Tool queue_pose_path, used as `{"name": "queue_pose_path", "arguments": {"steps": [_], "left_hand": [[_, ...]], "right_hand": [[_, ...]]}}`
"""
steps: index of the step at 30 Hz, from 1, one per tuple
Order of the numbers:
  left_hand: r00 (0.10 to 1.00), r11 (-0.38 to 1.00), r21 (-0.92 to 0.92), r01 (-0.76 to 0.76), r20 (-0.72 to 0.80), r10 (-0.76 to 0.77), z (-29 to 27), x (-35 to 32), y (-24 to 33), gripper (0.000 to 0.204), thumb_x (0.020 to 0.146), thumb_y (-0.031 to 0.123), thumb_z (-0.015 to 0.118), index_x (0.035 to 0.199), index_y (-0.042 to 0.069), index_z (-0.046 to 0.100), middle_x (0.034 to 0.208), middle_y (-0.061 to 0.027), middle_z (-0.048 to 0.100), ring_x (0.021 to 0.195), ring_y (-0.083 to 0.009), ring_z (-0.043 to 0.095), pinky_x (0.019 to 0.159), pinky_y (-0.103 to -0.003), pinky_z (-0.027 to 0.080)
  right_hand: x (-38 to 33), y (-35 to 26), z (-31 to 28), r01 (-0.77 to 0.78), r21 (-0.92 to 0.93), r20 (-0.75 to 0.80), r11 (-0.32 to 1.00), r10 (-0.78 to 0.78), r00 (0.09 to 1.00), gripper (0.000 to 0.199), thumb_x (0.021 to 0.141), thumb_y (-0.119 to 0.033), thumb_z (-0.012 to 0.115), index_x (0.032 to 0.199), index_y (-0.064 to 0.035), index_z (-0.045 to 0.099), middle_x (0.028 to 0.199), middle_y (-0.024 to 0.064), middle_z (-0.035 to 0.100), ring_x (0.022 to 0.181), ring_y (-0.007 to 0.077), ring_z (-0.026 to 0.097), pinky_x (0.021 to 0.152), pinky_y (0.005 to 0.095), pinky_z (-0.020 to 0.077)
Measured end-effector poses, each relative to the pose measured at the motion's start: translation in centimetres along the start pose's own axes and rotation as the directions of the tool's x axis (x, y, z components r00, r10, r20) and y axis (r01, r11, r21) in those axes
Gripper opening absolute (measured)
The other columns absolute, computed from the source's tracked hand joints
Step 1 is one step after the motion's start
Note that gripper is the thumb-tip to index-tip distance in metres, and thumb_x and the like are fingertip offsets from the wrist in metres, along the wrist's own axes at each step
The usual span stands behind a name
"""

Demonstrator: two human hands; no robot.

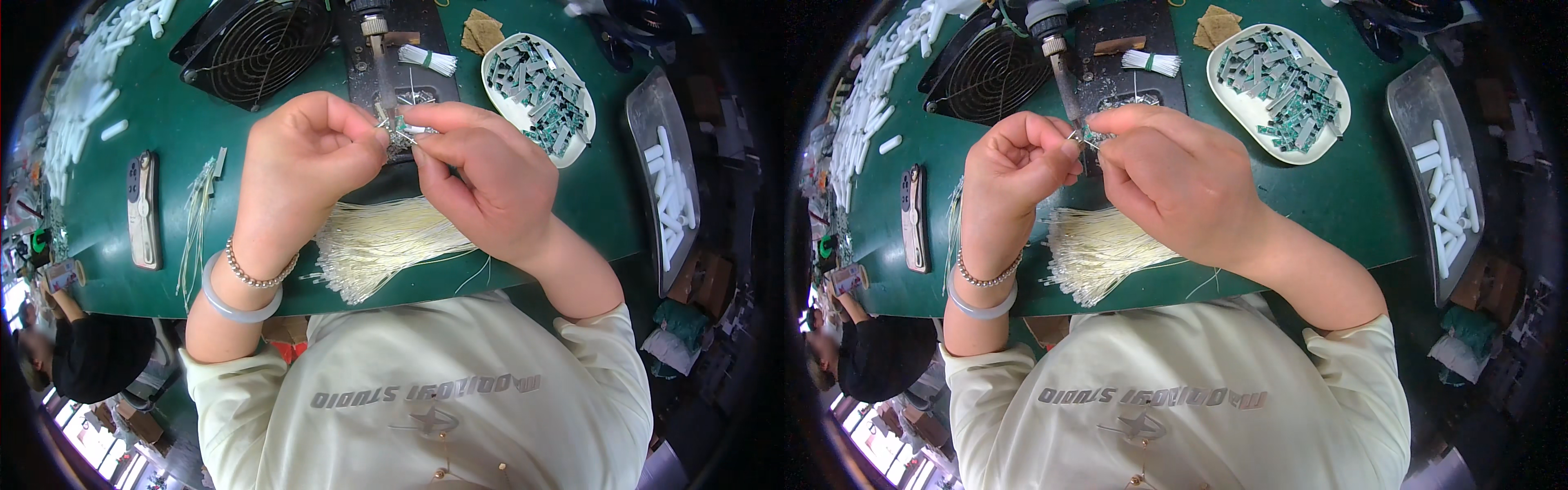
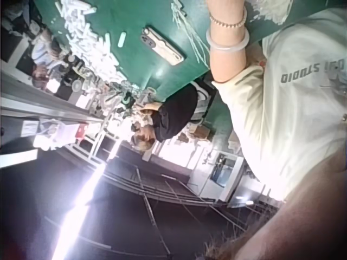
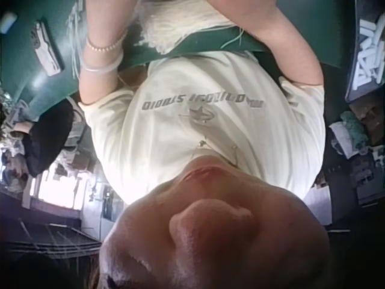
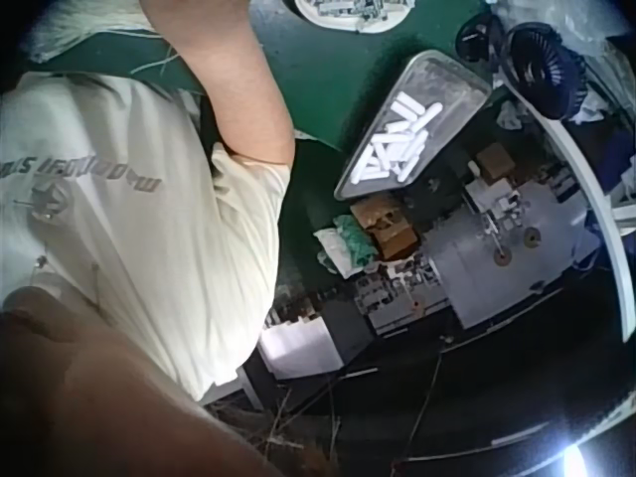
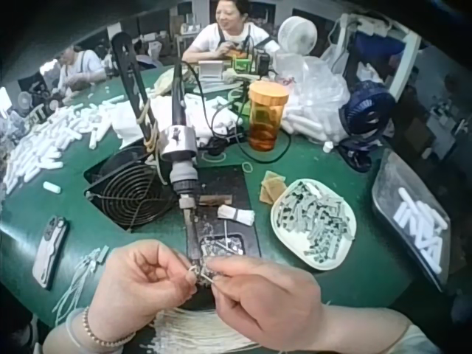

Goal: The person repeatedly assembles electronic components by taking small circuit boards from a tray and attaching fiber optic strands to them by hand.

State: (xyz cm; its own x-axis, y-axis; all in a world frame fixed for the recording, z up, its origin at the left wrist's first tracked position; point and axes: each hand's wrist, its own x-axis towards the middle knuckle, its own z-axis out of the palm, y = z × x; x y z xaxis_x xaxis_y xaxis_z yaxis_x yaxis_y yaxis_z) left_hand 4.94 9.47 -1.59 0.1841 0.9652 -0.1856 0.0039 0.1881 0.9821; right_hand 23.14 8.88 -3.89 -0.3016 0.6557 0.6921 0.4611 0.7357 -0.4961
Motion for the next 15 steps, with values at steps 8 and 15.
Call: {"name": "queue_pose_path", "arguments": {"steps": [8, 15], "left_hand": [[1.0, 0.999, 0.028, -0.021, 0.001, 0.021, 0.0, -0.2, -0.8, 0.008, 0.075, -0.003, 0.066, 0.076, -0.001, 0.059, 0.076, -0.0015, 0.062, 0.067, -0.004, 0.056, 0.06, -0.017, 0.046], [0.994, 0.986, 0.131, -0.104, -0.002, 0.105, 0.2, -0.4, -1.4, 0.009, 0.074, -0.004, 0.067, 0.075, -0.001, 0.058, 0.076, -0.0015, 0.062, 0.066, -0.0034, 0.057, 0.059, -0.018, 0.048]], "right_hand": [[0.1, -0.3, -1.0, -0.163, 0.139, 0.139, 0.977, 0.143, 0.98, 0.013, 0.071, 0.005, 0.068, 0.081, -0.0014, 0.062, 0.095, 0.0099, 0.067, 0.057, 0.0054, 0.053, 0.049, 0.0182, 0.0428], [-0.2, -0.5, -0.6, -0.295, 0.222, 0.143, 0.929, 0.268, 0.953, 0.008, 0.075, 0.003, 0.067, 0.082, -0.0006, 0.063, 0.094, 0.0078, 0.065, 0.056, -0.001, 0.046, 0.046, 0.0142, 0.0358]]}}
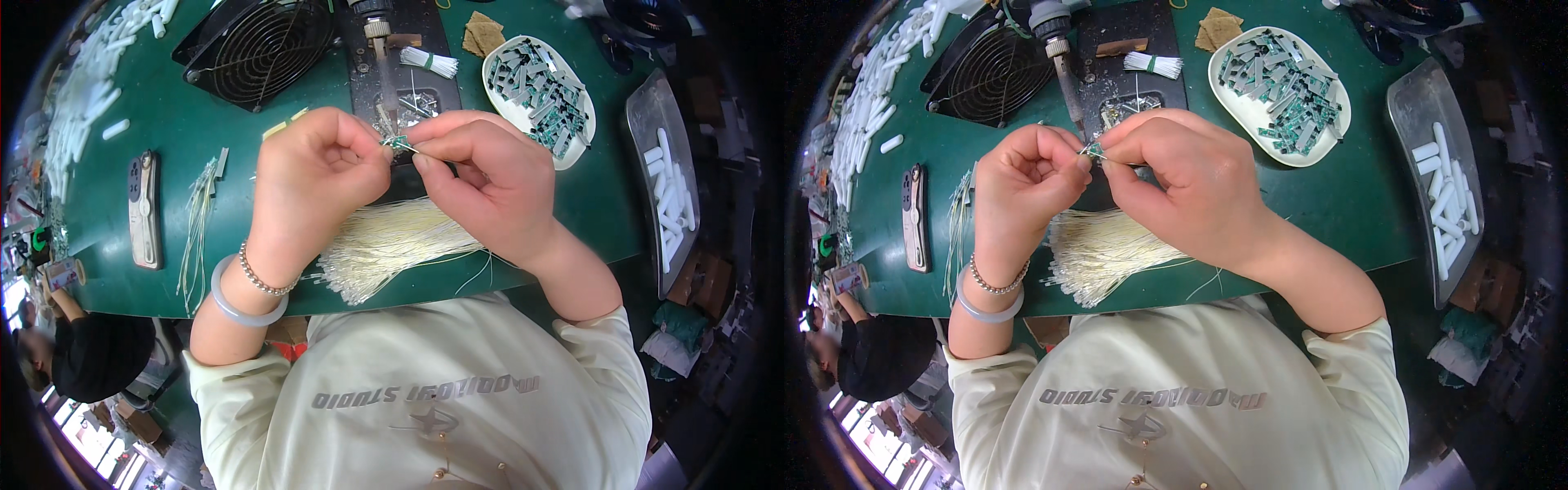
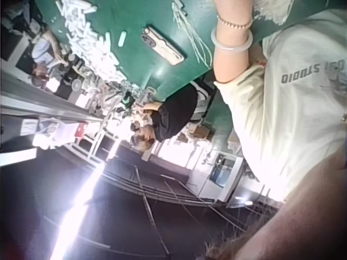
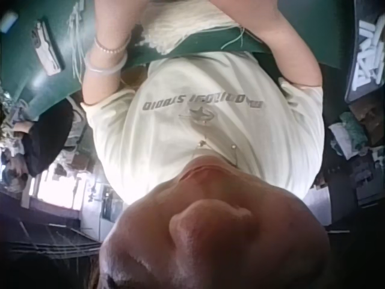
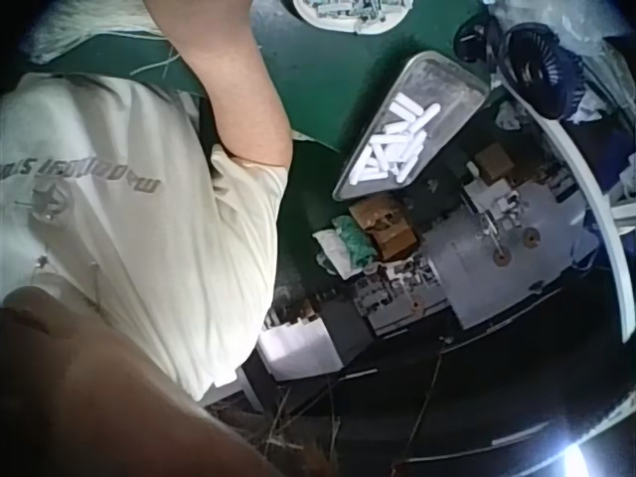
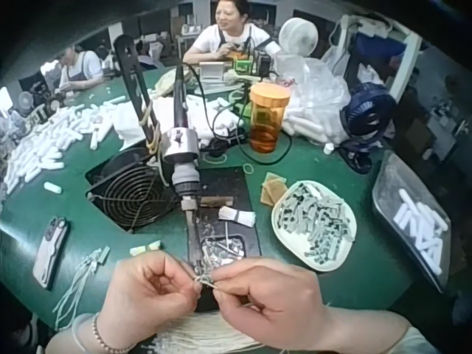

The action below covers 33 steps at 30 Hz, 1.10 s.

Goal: The person repeatedly assembles electronic components by taking small circuit boards from a tray and attaching fiber optic strands to them by hand.

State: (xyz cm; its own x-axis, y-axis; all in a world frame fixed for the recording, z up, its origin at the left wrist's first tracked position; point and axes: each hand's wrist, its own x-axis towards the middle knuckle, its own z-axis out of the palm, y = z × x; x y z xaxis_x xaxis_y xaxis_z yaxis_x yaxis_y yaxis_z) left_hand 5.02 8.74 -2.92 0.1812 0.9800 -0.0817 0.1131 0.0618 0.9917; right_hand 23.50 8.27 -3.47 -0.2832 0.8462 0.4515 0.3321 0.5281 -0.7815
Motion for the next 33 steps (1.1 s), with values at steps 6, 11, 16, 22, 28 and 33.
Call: {"name": "queue_pose_path", "arguments": {"steps": [6, 11, 16, 22, 28, 33], "left_hand": [[0.999, 0.999, 0.018, -0.048, -0.014, 0.048, 0.5, -0.2, 0.2, 0.011, 0.074, -0.006, 0.067, 0.075, -0.001, 0.057, 0.077, -0.0012, 0.061, 0.066, -0.0038, 0.057, 0.059, -0.017, 0.048], [0.998, 0.997, 0.043, -0.067, -0.02, 0.067, 0.5, -0.2, 0.0, 0.012, 0.074, -0.006, 0.066, 0.075, -0.001, 0.056, 0.077, -0.0018, 0.061, 0.066, -0.0043, 0.058, 0.059, -0.017, 0.048], [0.997, 0.994, 0.076, -0.077, 0.006, 0.077, 0.7, -0.6, 0.1, 0.011, 0.073, -0.007, 0.066, 0.074, -0.001, 0.057, 0.079, -0.0028, 0.059, 0.067, -0.0054, 0.058, 0.059, -0.018, 0.049], [0.978, 0.958, 0.197, -0.206, 0.061, 0.198, 1.0, -1.0, -0.2, 0.012, 0.071, -0.007, 0.066, 0.076, -0.001, 0.057, 0.081, -0.0066, 0.057, 0.069, -0.0109, 0.06, 0.061, -0.022, 0.052], [0.984, 0.975, 0.14, -0.175, 0.042, 0.171, 1.2, -1.2, -0.5, 0.012, 0.073, -0.006, 0.067, 0.078, -0.001, 0.057, 0.08, -0.0066, 0.058, 0.069, -0.0112, 0.06, 0.062, -0.022, 0.053], [0.993, 0.988, 0.095, -0.118, 0.017, 0.117, 1.3, -1.2, -0.3, 0.011, 0.075, -0.005, 0.066, 0.078, -0.002, 0.057, 0.08, -0.0062, 0.058, 0.068, -0.0101, 0.06, 0.062, -0.021, 0.052]], "right_hand": [[0.1, 0.0, 0.1, 0.03, -0.069, -0.014, 0.997, -0.031, 0.999, 0.008, 0.076, 0.002, 0.067, 0.082, -0.0012, 0.065, 0.092, 0.0072, 0.066, 0.054, -0.0005, 0.044, 0.046, 0.0146, 0.0357], [0.0, -0.1, -0.2, -0.006, -0.038, 0.002, 0.999, 0.006, 1.0, 0.008, 0.077, 0.002, 0.067, 0.084, -0.0005, 0.064, 0.092, 0.0066, 0.065, 0.056, -0.0008, 0.044, 0.047, 0.0147, 0.0363], [0.2, -0.2, -0.5, -0.484, 0.31, 0.183, 0.819, 0.448, 0.875, 0.012, 0.08, 0.006, 0.064, 0.089, 0.001, 0.056, 0.09, 0.0047, 0.062, 0.065, -0.0004, 0.049, 0.055, 0.0145, 0.0404], [0.4, 0.3, -0.2, -0.552, 0.557, 0.247, 0.62, 0.511, 0.823, 0.017, 0.079, 0.008, 0.064, 0.088, -0.0005, 0.053, 0.086, 0.0035, 0.059, 0.074, 0.0044, 0.055, 0.065, 0.0167, 0.0458], [0.4, 0.2, -0.3, -0.57, 0.567, 0.267, 0.595, 0.522, 0.81, 0.016, 0.079, 0.007, 0.065, 0.087, -0.0004, 0.053, 0.084, 0.0026, 0.058, 0.074, 0.0044, 0.055, 0.066, 0.017, 0.0466], [0.5, 0.0, -0.3, -0.572, 0.542, 0.263, 0.615, 0.522, 0.811, 0.015, 0.08, 0.006, 0.065, 0.086, -0.0005, 0.053, 0.082, 0.0015, 0.058, 0.073, 0.0034, 0.054, 0.063, 0.0163, 0.0452]]}}
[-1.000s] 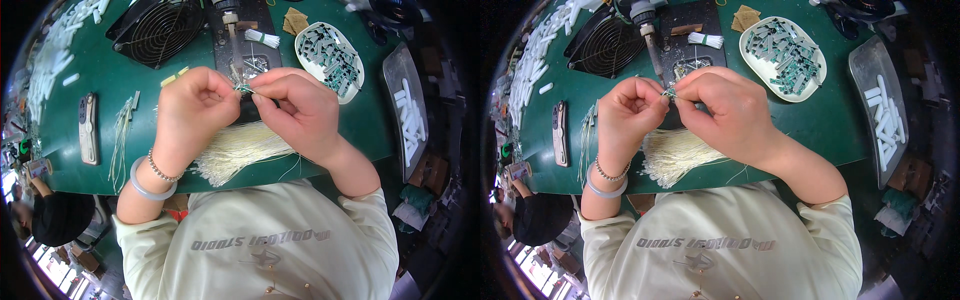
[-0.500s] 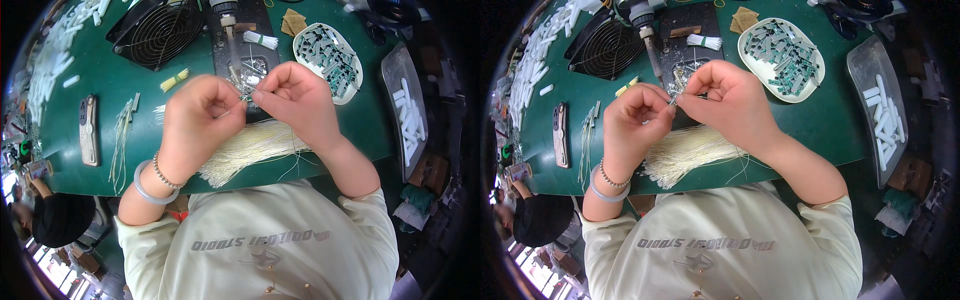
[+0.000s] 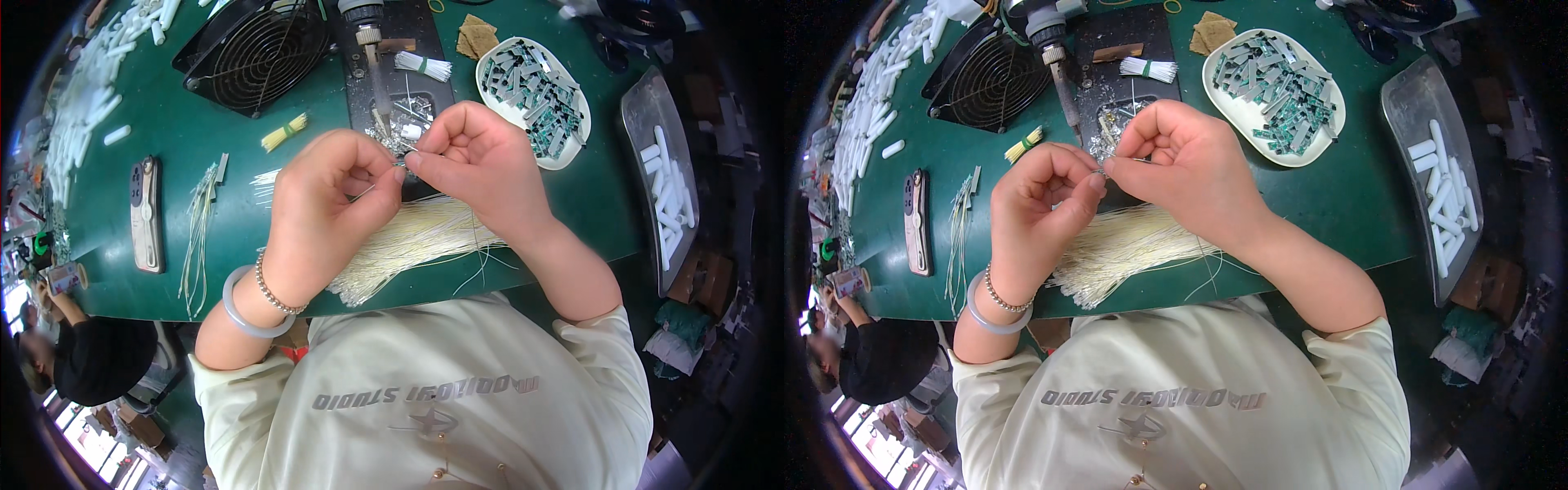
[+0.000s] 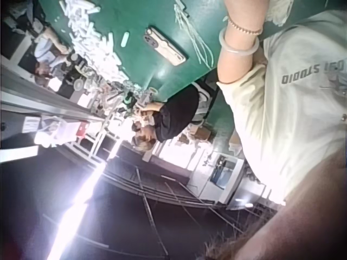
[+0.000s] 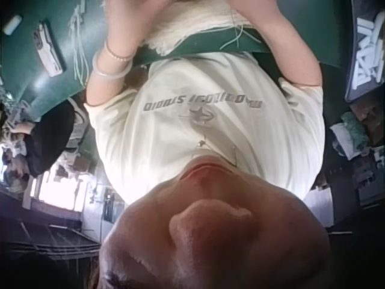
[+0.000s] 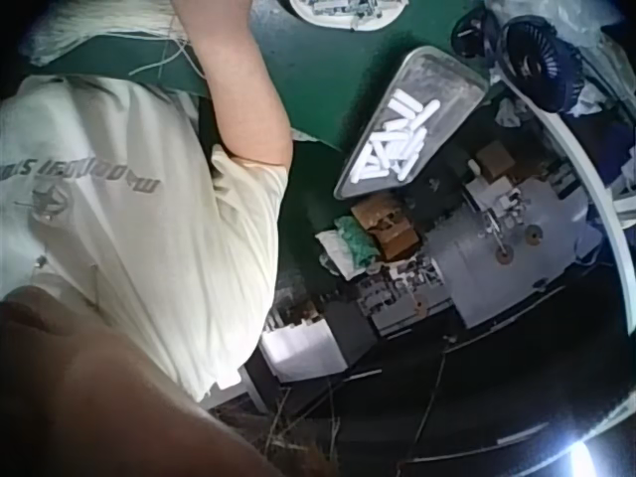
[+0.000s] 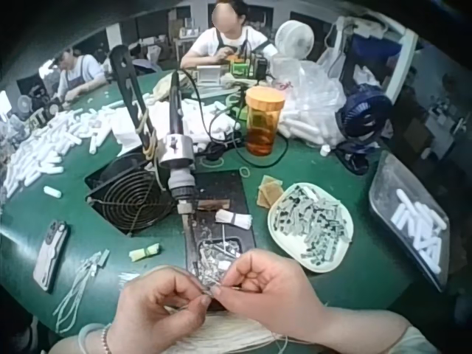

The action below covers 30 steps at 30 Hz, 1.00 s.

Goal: The person repeatedly assembles electronic components by taking small circuit boards from a tray and attaching fiber optic strands to them by hand.

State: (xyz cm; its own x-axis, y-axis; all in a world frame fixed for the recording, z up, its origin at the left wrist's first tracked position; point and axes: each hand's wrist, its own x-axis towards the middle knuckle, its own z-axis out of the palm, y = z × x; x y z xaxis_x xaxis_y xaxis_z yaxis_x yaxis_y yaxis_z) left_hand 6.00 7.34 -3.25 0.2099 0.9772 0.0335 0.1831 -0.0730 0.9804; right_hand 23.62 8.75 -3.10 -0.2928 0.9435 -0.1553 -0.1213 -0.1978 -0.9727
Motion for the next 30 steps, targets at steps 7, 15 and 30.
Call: {"name": "queue_pose_path", "arguments": {"steps": [7, 15, 30], "left_hand": [[0.999, 0.997, -0.066, 0.028, -0.039, -0.03, -0.2, 0.2, 0.1, 0.009, 0.078, -0.004, 0.065, 0.08, -0.002, 0.056, 0.081, -0.0041, 0.059, 0.066, -0.007, 0.059, 0.059, -0.019, 0.049], [0.998, 0.998, -0.054, 0.017, -0.064, -0.02, -0.3, 0.6, -0.1, 0.01, 0.078, -0.003, 0.065, 0.079, -0.002, 0.055, 0.081, -0.0039, 0.061, 0.065, -0.0061, 0.059, 0.058, -0.018, 0.048], [0.994, 1.0, -0.015, -0.026, -0.111, 0.024, -0.4, 1.1, 0.5, 0.01, 0.077, -0.003, 0.065, 0.077, -0.002, 0.055, 0.08, -0.0036, 0.062, 0.066, -0.0053, 0.059, 0.059, -0.017, 0.047]], "right_hand": [[-0.5, 0.4, -0.6, 0.238, -0.371, -0.023, 0.898, -0.265, 0.964, 0.013, 0.079, 0.007, 0.062, 0.086, 0.0005, 0.053, 0.088, 0.002, 0.053, 0.062, 0.0006, 0.043, 0.054, 0.015, 0.035], [-0.8, 0.7, 0.2, 0.445, -0.545, 0.086, 0.71, -0.481, 0.873, 0.012, 0.075, 0.005, 0.066, 0.081, -0.001, 0.057, 0.094, 0.0056, 0.057, 0.054, -0.0002, 0.038, 0.047, 0.0162, 0.0327], [-0.3, 0.3, 0.7, 0.549, -0.676, 0.124, 0.492, -0.658, 0.743, 0.013, 0.071, 0.005, 0.068, 0.078, -0.0012, 0.06, 0.092, 0.0081, 0.065, 0.054, 0.0022, 0.044, 0.045, 0.0167, 0.0357]]}}
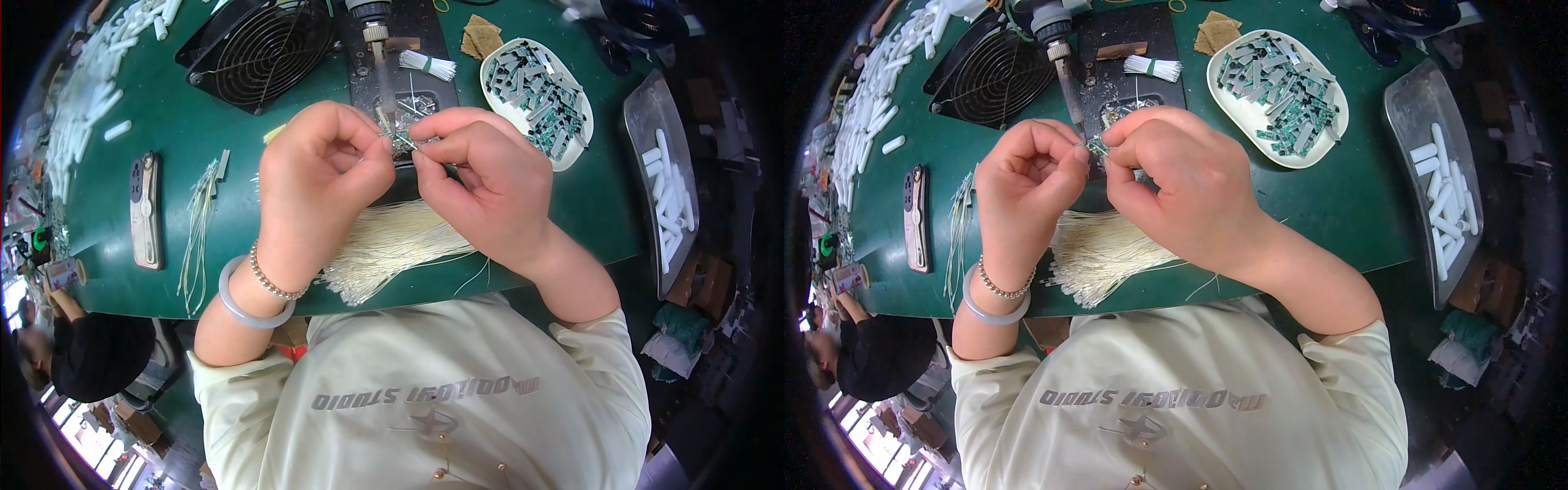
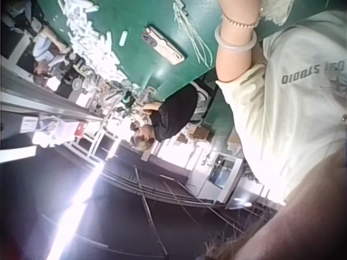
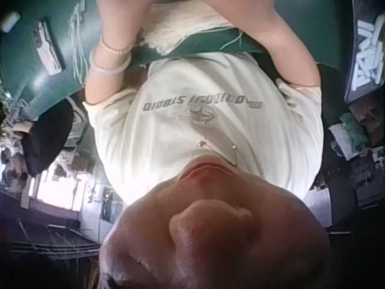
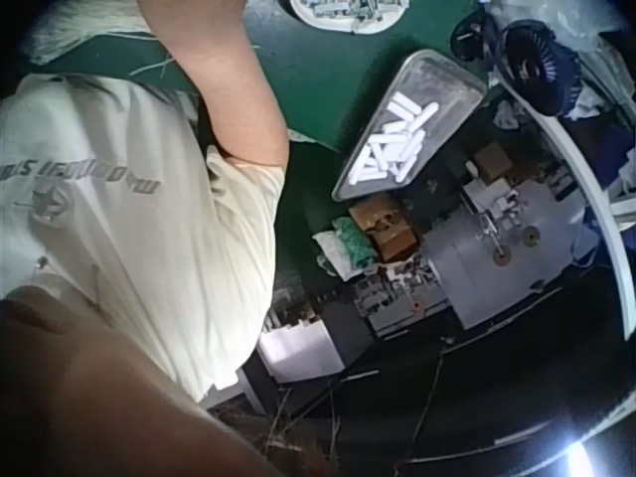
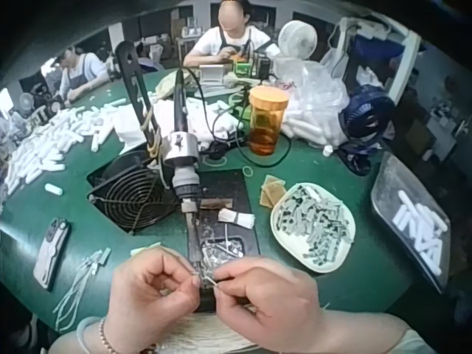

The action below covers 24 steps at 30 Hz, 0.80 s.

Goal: The person repeatedly assembles electronic components by taking small circuit boards from a tray and attaching fiber optic strands to them by hand.

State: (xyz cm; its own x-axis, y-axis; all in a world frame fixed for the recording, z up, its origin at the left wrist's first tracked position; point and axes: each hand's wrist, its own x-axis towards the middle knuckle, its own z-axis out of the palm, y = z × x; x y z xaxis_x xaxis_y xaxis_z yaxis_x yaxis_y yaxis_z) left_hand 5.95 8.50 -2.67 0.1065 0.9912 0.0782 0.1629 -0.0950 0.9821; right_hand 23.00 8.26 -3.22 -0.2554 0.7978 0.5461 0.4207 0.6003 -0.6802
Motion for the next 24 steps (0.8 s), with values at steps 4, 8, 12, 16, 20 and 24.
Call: {"name": "queue_pose_path", "arguments": {"steps": [4, 8, 12, 16, 20, 24], "left_hand": [[1.0, 1.0, 0.014, 0.007, 0.007, -0.007, -0.1, 0.3, 0.4, 0.011, 0.076, -0.004, 0.065, 0.076, -0.002, 0.055, 0.078, -0.0033, 0.063, 0.066, -0.0045, 0.059, 0.059, -0.017, 0.047], [1.0, 0.999, -0.053, 0.011, 0.002, -0.011, -0.2, 0.2, 0.4, 0.01, 0.076, -0.004, 0.065, 0.076, -0.002, 0.055, 0.079, -0.0034, 0.063, 0.066, -0.0041, 0.058, 0.059, -0.017, 0.047], [1.0, 0.998, -0.052, 0.02, 0.011, -0.019, -0.3, 0.2, 0.7, 0.011, 0.076, -0.004, 0.065, 0.075, -0.002, 0.055, 0.079, -0.0033, 0.063, 0.065, -0.0038, 0.057, 0.059, -0.017, 0.047], [1.0, 0.999, -0.046, 0.027, 0.006, -0.027, -0.2, 0.2, 0.8, 0.011, 0.076, -0.004, 0.065, 0.074, -0.001, 0.055, 0.078, -0.0026, 0.062, 0.064, -0.0034, 0.056, 0.058, -0.017, 0.047], [0.999, 0.998, -0.038, 0.047, 0.011, -0.047, -0.4, 0.3, 1.0, 0.011, 0.075, -0.004, 0.066, 0.075, -0.001, 0.055, 0.076, -0.0018, 0.062, 0.064, -0.0032, 0.055, 0.058, -0.017, 0.046], [0.992, 0.993, 0.073, 0.091, 0.077, -0.097, -0.7, 0.1, 0.6, 0.01, 0.073, -0.006, 0.065, 0.075, -0.001, 0.056, 0.073, -0.0006, 0.061, 0.064, -0.0029, 0.055, 0.058, -0.017, 0.046]], "right_hand": [[0.2, 0.1, 0.0, 0.033, -0.013, -0.024, 0.999, -0.033, 0.999, 0.012, 0.071, 0.005, 0.068, 0.078, -0.0012, 0.061, 0.091, 0.0087, 0.066, 0.054, 0.003, 0.046, 0.044, 0.017, 0.0358], [0.3, -0.2, 0.0, 0.038, -0.01, -0.026, 0.999, -0.039, 0.999, 0.012, 0.071, 0.004, 0.068, 0.079, -0.0013, 0.061, 0.091, 0.0088, 0.066, 0.055, 0.0032, 0.048, 0.044, 0.0169, 0.036], [0.3, -0.3, -0.1, 0.038, -0.021, -0.017, 0.999, -0.038, 0.999, 0.012, 0.071, 0.004, 0.069, 0.078, -0.0014, 0.061, 0.091, 0.0086, 0.066, 0.056, 0.0038, 0.049, 0.044, 0.0172, 0.0368], [0.3, -0.1, 0.0, 0.071, -0.027, -0.045, 0.997, -0.073, 0.996, 0.012, 0.07, 0.004, 0.069, 0.078, -0.0016, 0.061, 0.09, 0.0086, 0.066, 0.056, 0.0047, 0.05, 0.044, 0.0175, 0.0368], [0.5, -0.1, -0.1, 0.065, -0.022, -0.034, 0.998, -0.066, 0.997, 0.012, 0.07, 0.005, 0.068, 0.078, -0.0014, 0.061, 0.09, 0.0092, 0.067, 0.06, 0.0056, 0.052, 0.047, 0.0172, 0.0386], [0.5, 0.4, -1.1, -0.047, 0.067, 0.065, 0.997, 0.042, 0.997, 0.014, 0.071, 0.004, 0.07, 0.079, -0.0019, 0.06, 0.083, 0.0052, 0.063, 0.061, 0.0053, 0.049, 0.051, 0.0184, 0.0385]]}}
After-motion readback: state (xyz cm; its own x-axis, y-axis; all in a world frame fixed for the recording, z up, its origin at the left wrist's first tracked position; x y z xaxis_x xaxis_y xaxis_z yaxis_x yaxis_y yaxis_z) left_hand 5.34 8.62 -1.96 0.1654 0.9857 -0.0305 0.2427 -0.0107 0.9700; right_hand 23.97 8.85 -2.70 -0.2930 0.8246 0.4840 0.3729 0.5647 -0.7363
